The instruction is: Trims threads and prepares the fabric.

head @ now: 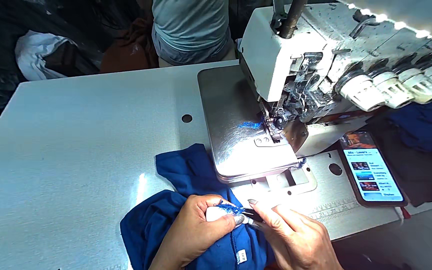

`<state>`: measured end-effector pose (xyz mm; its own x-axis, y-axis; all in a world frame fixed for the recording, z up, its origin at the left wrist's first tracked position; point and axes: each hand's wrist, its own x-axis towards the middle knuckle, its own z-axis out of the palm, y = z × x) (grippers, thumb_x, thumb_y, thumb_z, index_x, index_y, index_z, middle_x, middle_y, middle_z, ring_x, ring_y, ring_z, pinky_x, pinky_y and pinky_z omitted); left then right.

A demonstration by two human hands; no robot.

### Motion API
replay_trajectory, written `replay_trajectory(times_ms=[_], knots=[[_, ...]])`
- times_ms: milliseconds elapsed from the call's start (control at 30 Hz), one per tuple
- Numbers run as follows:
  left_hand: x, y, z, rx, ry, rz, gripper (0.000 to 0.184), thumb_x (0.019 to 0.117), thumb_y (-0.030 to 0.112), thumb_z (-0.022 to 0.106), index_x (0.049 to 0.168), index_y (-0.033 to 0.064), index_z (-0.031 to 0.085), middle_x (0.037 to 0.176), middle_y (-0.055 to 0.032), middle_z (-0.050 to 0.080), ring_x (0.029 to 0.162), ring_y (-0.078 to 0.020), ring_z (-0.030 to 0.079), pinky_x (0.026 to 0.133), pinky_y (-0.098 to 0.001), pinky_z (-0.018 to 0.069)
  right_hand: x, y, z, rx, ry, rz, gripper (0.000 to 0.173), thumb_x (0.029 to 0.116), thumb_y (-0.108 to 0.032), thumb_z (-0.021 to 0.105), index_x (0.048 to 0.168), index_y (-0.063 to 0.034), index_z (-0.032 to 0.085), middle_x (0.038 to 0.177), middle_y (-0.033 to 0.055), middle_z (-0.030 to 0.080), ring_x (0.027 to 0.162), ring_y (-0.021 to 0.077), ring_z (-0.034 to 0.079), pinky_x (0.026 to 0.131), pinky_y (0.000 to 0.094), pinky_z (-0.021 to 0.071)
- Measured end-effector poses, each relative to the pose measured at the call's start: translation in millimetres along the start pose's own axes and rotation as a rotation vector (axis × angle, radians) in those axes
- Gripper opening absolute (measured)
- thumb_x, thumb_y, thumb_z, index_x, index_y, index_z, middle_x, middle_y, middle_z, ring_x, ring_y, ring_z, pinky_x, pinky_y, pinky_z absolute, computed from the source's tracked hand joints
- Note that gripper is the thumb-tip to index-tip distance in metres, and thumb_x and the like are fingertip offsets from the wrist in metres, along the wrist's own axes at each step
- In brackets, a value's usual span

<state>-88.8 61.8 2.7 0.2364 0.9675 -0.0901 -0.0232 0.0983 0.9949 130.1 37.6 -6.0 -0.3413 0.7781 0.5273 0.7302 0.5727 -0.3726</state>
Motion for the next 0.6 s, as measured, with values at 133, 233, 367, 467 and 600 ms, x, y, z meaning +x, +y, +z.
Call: replay_trajectory(times_ms=[133,233,367,467,600], knots=[[0.4,-2.1,-0.5,-0.006,-0.023,0.03,0.002,0.08,0.012,0.078,0.081,0.0122,0.076,0.073,0.0077,0.07,0.067,0.0043,0.064,0.061,-0.0128,0.0525,1.8,-1.0,1.8,0.016,0.004,-0.004,0.028,0.1042,-0.024,0.053,0.12,-0.0152,0.074,0.069,0.0017,0.056,0.059,0.0117,0.052,0.052,0.0238,0.0396],[0.0,-1.1,-0.9,-0.014,-0.028,0.019,0.002,0.0798,0.011,0.077,0.081,0.0118,0.076,0.074,0.0076,0.071,0.068,0.004,0.065,0.062,-0.0129,0.0531,1.7,-0.4,1.5,0.023,0.002,-0.014,0.027,0.1039,-0.023,0.054,0.12,-0.0155,0.074,0.07,0.0019,0.056,0.059,0.0115,0.052,0.052,0.0235,0.0395],[1.1,-1.4,-1.2,-0.016,-0.037,0.015,0.002,0.08,0.011,0.077,0.081,0.0122,0.076,0.073,0.0078,0.07,0.066,0.0043,0.064,0.061,-0.0128,0.0523,0.3,2.1,0.0,0.009,0.0,-0.029,0.026,0.1038,-0.024,0.055,0.119,-0.0158,0.074,0.07,0.0018,0.056,0.059,0.0122,0.051,0.052,0.0245,0.039],[1.0,-1.2,-1.3,-0.025,-0.04,0.013,0.002,0.0804,0.012,0.078,0.082,0.012,0.076,0.072,0.0075,0.071,0.066,0.0043,0.064,0.061,-0.0128,0.0525,1.8,1.0,0.3,0.003,0.002,-0.028,0.026,0.1035,-0.023,0.055,0.12,-0.016,0.075,0.07,0.0019,0.056,0.059,0.012,0.051,0.052,0.0243,0.0388],[0.8,-2.0,-0.5,-0.032,-0.031,0.03,0.002,0.0803,0.012,0.078,0.08,0.0117,0.076,0.073,0.0074,0.07,0.067,0.0041,0.064,0.061,-0.0126,0.0522,1.9,-0.6,-1.2,0.003,-0.015,-0.005,0.027,0.1035,-0.023,0.054,0.12,-0.0155,0.074,0.07,0.0021,0.056,0.058,0.0117,0.051,0.051,0.0243,0.0382]])
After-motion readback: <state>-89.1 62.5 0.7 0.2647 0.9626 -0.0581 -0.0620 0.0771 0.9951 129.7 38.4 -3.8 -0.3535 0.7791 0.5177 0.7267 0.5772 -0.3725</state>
